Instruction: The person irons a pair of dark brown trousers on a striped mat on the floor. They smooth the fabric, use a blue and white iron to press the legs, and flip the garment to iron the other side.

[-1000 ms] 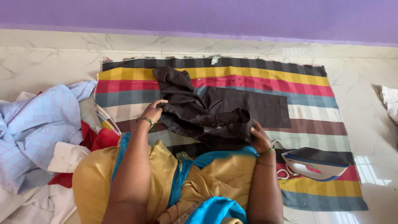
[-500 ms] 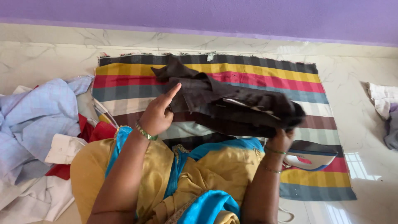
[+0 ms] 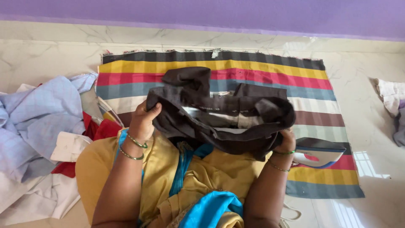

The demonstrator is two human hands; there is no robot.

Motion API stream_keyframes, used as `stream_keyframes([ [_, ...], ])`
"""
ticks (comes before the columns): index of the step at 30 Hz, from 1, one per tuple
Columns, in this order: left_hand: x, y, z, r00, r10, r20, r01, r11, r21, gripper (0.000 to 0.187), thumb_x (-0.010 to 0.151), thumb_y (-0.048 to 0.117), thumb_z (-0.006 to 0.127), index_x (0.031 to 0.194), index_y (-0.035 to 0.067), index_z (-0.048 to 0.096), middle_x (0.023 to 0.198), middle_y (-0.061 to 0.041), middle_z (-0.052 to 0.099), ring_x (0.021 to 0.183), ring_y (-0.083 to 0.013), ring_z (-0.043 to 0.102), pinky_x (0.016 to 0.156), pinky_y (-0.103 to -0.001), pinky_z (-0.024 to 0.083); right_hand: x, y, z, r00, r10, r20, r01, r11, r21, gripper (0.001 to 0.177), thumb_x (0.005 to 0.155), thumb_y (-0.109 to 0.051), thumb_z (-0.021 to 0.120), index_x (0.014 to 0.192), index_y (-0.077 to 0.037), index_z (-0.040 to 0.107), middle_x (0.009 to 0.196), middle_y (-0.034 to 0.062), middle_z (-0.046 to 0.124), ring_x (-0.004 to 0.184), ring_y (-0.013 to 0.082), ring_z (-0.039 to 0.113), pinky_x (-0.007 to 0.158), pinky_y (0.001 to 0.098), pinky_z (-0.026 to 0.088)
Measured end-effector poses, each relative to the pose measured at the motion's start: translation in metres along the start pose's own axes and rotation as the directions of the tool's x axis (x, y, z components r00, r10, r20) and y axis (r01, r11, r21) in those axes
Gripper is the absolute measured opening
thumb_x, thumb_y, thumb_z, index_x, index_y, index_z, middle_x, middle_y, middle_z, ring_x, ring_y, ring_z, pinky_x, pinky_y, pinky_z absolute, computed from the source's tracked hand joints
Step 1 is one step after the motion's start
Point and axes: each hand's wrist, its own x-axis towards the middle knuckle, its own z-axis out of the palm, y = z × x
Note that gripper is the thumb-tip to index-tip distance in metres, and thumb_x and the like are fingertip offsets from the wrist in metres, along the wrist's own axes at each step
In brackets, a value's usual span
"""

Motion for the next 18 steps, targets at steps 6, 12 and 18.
stream_keyframes([
  [6, 0.022, -0.048, -0.055, 0.913, -0.290, 0.285, 0.362, 0.901, -0.241, 0.034, 0.091, 0.022, 0.066, 0.121, 0.005, 0.067, 0.112, -0.001, 0.072, 0.103, -0.0124, 0.065, 0.095, -0.029, 0.050, 0.019, 0.002, 0.026, 0.986, 0.060, 0.152, -0.062, 0.998, 0.007, 0.055, 0.089, -0.020, 0.074, 0.138, 0.000, 0.059, 0.131, 0.0128, 0.067, 0.119, 0.0253, 0.066, 0.103, 0.0379, 0.054],
  [12, 0.050, -0.094, -0.023, 0.990, 0.123, -0.071, -0.080, 0.895, 0.438, 0.041, 0.109, 0.043, 0.051, 0.099, 0.006, 0.063, 0.085, 0.005, 0.059, 0.083, -0.0057, 0.049, 0.078, -0.025, 0.046, 0.067, 0.087, 0.012, 0.896, -0.102, -0.431, 0.058, 0.992, -0.116, 0.025, 0.113, -0.014, 0.069, 0.131, 0.002, 0.066, 0.118, 0.0100, 0.065, 0.099, 0.0203, 0.061, 0.085, 0.0351, 0.051],
  [18, 0.023, -0.124, 0.033, 0.996, -0.080, 0.049, 0.060, 0.944, 0.324, 0.045, 0.110, 0.046, 0.050, 0.105, 0.002, 0.061, 0.079, 0.006, 0.045, 0.074, -0.0077, 0.041, 0.067, -0.027, 0.040, 0.048, 0.095, 0.093, 0.934, -0.176, -0.310, -0.021, 0.841, -0.541, 0.032, 0.109, -0.022, 0.053, 0.129, 0.000, 0.064, 0.118, 0.0036, 0.069, 0.105, 0.0129, 0.059, 0.094, 0.0287, 0.049],
])
